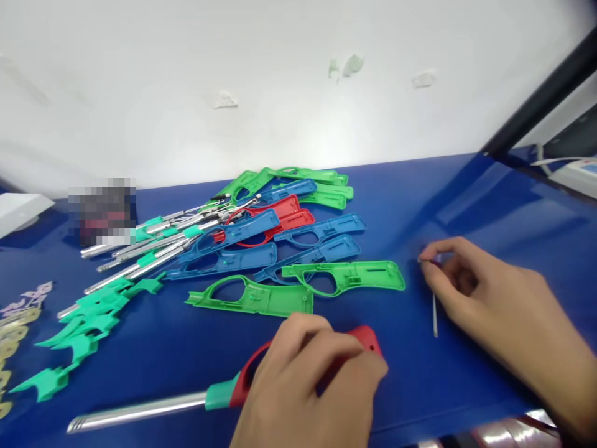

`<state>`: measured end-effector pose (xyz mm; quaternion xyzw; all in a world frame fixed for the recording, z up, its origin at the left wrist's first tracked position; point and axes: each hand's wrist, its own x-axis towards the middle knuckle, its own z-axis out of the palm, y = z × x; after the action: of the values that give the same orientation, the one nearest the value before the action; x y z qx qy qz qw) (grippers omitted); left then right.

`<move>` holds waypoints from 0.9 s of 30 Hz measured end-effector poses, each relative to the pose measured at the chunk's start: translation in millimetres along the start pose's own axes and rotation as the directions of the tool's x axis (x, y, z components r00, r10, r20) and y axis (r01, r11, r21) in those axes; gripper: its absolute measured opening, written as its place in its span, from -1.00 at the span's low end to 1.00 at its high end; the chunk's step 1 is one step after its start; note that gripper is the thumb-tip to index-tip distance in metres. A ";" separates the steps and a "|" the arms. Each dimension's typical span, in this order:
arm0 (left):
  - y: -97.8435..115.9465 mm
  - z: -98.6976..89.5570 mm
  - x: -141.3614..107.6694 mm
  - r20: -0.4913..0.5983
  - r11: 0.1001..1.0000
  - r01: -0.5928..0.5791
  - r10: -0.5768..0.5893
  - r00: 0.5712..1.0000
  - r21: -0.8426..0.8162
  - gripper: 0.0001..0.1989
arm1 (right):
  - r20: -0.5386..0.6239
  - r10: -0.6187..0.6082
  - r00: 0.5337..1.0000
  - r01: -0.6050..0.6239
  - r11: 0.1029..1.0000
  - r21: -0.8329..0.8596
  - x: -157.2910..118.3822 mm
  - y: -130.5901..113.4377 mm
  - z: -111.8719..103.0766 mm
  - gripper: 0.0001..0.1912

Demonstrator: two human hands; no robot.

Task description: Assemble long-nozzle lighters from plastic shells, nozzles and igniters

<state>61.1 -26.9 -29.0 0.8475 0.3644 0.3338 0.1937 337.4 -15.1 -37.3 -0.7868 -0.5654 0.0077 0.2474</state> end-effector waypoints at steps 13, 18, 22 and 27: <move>1.2 11.9 11.3 0.012 1.000 0.003 -0.003 1.000 0.009 -0.82 | -0.066 0.039 0.997 -0.028 0.988 0.154 -8.3 -3.2 -9.3 -0.54; 1.9 11.4 11.6 0.021 1.000 0.024 -0.024 0.999 -0.007 -0.81 | -0.083 0.047 0.995 -0.031 0.983 0.180 -8.4 -4.2 -7.8 -0.56; 2.7 9.4 8.6 0.007 0.999 0.036 -0.036 0.999 -0.009 -0.75 | -0.120 0.066 0.991 -0.041 0.978 0.203 -11.0 -4.6 -9.5 -0.55; 1.4 9.3 10.6 0.030 1.000 0.017 -0.017 0.999 0.023 -0.78 | -0.140 0.058 0.988 -0.022 0.970 0.242 -13.9 -6.4 -11.9 -0.56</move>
<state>73.8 -20.7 -30.2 0.8515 0.3724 0.3150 0.1923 330.1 -30.5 -28.1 -0.7609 -0.5247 0.0232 0.3810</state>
